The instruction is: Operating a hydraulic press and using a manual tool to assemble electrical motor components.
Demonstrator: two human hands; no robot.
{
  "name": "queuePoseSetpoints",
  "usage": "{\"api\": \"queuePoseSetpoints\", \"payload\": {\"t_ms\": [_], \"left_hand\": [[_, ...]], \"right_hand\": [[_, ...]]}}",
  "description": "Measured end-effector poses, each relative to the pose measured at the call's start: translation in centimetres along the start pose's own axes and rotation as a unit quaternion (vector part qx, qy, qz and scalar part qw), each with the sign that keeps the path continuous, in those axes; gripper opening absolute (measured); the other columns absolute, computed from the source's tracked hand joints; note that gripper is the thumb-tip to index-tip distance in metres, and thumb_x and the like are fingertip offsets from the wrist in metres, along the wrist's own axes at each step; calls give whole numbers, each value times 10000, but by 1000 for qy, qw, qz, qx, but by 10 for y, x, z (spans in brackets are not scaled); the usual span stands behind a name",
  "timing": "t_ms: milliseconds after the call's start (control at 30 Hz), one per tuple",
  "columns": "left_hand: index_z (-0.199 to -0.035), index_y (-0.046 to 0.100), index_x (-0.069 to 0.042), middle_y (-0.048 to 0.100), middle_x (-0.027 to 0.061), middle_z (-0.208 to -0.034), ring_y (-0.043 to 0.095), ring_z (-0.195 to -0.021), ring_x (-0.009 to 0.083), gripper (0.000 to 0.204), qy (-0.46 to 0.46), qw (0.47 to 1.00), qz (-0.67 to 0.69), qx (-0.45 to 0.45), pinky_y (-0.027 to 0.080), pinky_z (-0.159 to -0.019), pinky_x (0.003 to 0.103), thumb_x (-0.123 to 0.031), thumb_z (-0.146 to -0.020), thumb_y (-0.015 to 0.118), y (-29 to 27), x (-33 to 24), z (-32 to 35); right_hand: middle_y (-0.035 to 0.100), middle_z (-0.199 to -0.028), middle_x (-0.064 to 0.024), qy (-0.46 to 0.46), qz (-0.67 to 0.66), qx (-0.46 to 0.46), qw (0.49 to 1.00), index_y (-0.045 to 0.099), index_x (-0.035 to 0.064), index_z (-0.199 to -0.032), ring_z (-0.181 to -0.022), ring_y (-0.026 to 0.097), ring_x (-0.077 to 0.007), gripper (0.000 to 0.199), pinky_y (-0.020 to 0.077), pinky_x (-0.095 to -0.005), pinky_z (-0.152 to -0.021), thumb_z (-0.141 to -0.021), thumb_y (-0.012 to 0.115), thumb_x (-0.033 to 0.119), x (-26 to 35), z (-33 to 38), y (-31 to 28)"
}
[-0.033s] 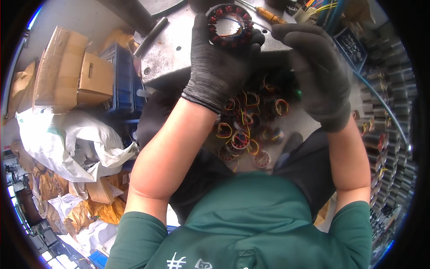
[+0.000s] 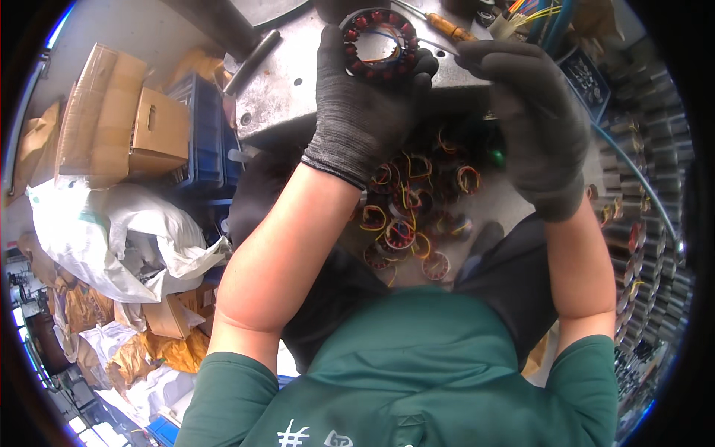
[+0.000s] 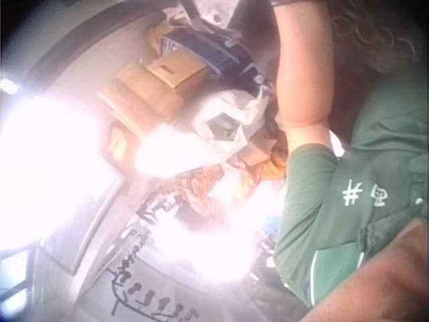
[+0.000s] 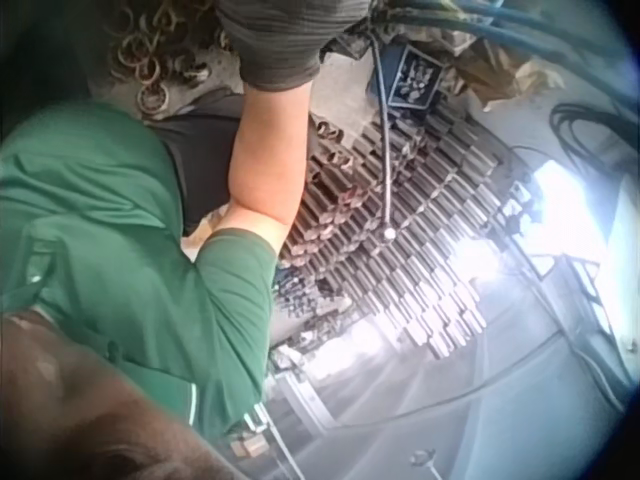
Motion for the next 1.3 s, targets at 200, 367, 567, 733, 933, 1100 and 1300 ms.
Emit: {"api": "queuePoseSetpoints", "payload": {"t_ms": [200, 367, 567, 733, 933, 1100, 1300], "left_hand": [[-1498, 442, -155, 545, 169, -1421, 550, -1274, 358, 886, 23, 989, -93, -116, 540, -935, 529, -810, -902, 459, 9, -2, 14], [-1448, 489, -76, 602, 184, -1333, 600, -1232, 348, 948, 63, 960, -176, -206, 499, -959, 424, -835, -881, 461, 12, 4, 15], [-1425, 498, -114, 620, 149, -1303, 662, -1135, 332, 902, 22, 976, -146, -160, 596, -868, 463, -807, -852, 569, 8, 9, 12], [-1402, 525, -101, 628, 155, -1285, 656, -1139, 334, 913, -27, 978, -127, -162, 595, -882, 456, -807, -828, 602, 9, 16, 14], [-1418, 534, -133, 635, 132, -1279, 624, -1175, 343, 857, 18, 960, -203, -194, 578, -878, 462, -785, -862, 565, 14, 18, 14], [-1414, 541, -120, 634, 149, -1303, 595, -1198, 337, 917, 35, 943, -221, -245, 420, -1049, 491, -848, -860, 475, 15, 19, 16], [-1424, 527, -89, 632, 164, -1304, 600, -1180, 348, 956, 48, 947, -224, -224, 446, -1020, 483, -851, -847, 491, 12, 15, 14]], "right_hand": [[724, -1178, -143, 107, -304, -142, 936, 653, -9, -1221, -1095, 710, -225, 200, 572, -374, -1005, -1045, 561, 9, -29, 14, -14], [718, -1199, -153, 79, -305, -144, 938, 633, -9, -1255, -1119, 705, -244, 221, 572, -389, -1017, -1056, 538, 6, -30, 16, -15], [663, -1272, -207, 124, -313, -126, 933, 603, -17, -1261, -1187, 664, -300, 235, 550, -439, -1054, -1066, 518, 82, -40, 16, -10], [667, -1269, -203, 143, -302, -119, 935, 599, -18, -1262, -1189, 666, -286, 237, 559, -411, -1039, -1067, 514, 85, -42, 15, -6], [712, -1202, -138, 145, -322, -138, 925, 635, 11, -1234, -1128, 698, -227, 195, 571, -374, -1014, -1060, 550, 31, -46, 14, -5], [724, -1171, -136, 175, -325, -148, 917, 651, 21, -1225, -1092, 717, -236, 194, 581, -369, -992, -1051, 569, 49, -51, 17, -6], [740, -1153, -161, 194, -388, -155, 888, 669, 15, -1214, -1059, 736, -260, 211, 599, -388, -967, -1060, 558, 106, -60, 15, -6]]}}
Point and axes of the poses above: each hand's wrist, its own z-axis away from the middle knuckle, its own y-axis out of the palm, x = y × z, the point moved 8 cm from there along -z, towards the middle knuckle
